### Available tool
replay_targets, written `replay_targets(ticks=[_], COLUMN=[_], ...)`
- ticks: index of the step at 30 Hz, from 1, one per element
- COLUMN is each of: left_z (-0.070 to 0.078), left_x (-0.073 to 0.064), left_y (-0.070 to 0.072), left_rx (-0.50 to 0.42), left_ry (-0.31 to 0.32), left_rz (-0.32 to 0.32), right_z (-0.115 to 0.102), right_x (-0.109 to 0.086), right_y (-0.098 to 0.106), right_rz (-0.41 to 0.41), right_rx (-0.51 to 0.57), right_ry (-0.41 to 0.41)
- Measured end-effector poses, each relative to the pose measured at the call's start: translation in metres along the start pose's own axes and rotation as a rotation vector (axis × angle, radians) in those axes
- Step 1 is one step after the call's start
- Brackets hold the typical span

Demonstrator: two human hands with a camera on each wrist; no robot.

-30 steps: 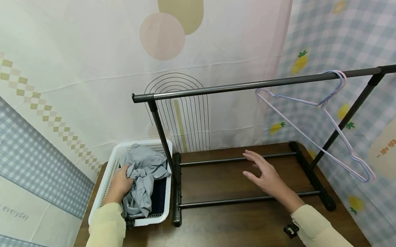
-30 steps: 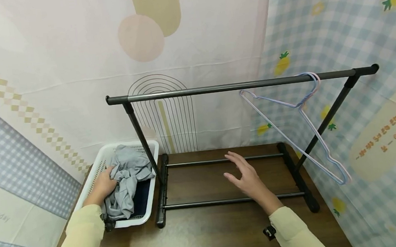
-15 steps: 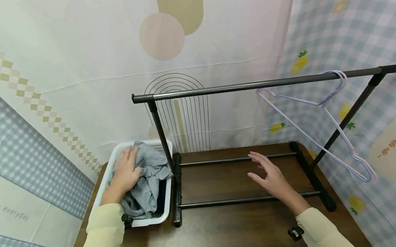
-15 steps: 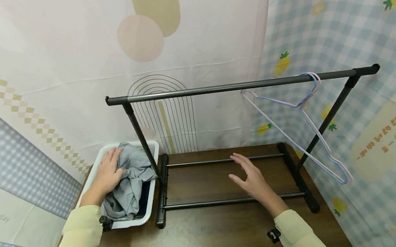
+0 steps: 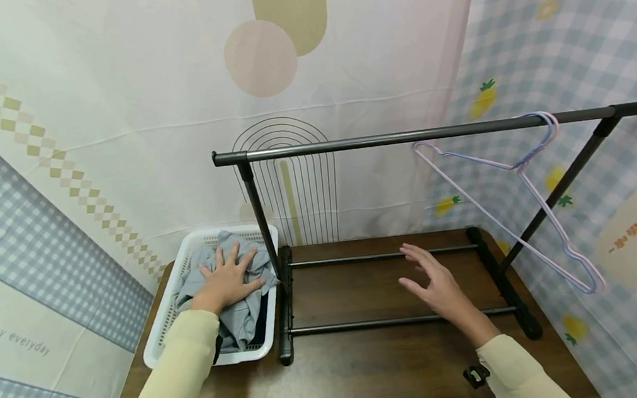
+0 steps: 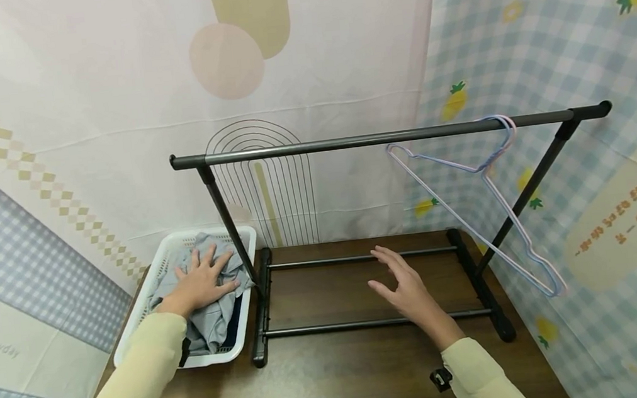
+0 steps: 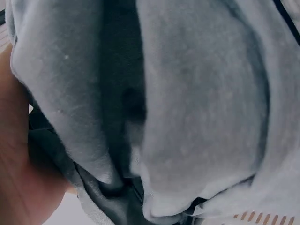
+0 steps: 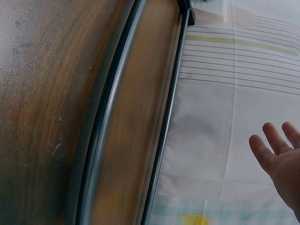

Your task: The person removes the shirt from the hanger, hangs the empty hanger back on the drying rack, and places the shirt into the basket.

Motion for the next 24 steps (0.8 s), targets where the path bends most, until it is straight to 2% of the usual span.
replay_targets(ticks=[12,17,24], left_z=[-0.008,-0.008,-0.008], left_x=[0.019,0.022,0.023], left_y=[-0.027,-0.039,-0.046], left_rx=[-0.146,-0.172,-0.151], left_ry=[0.109,0.16,0.206], left_rz=[-0.075,-0.115,-0.173], right_z=[0.005,0.009,0.012], right_x=[-0.002,-0.004,-0.004], right_y=[0.007,0.01,0.012], right_rz=[0.021,0.02,0.021], right_rx=[-0.042,-0.042,-0.052], right_ry=[-0.008,-0.016,-0.027])
Point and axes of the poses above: each hand's wrist, its own x-axis towards the middle knuckle, its own y-axis out of the back of the hand, z = x × y, the point moved 6 cm from there along x, towards the middle knuckle
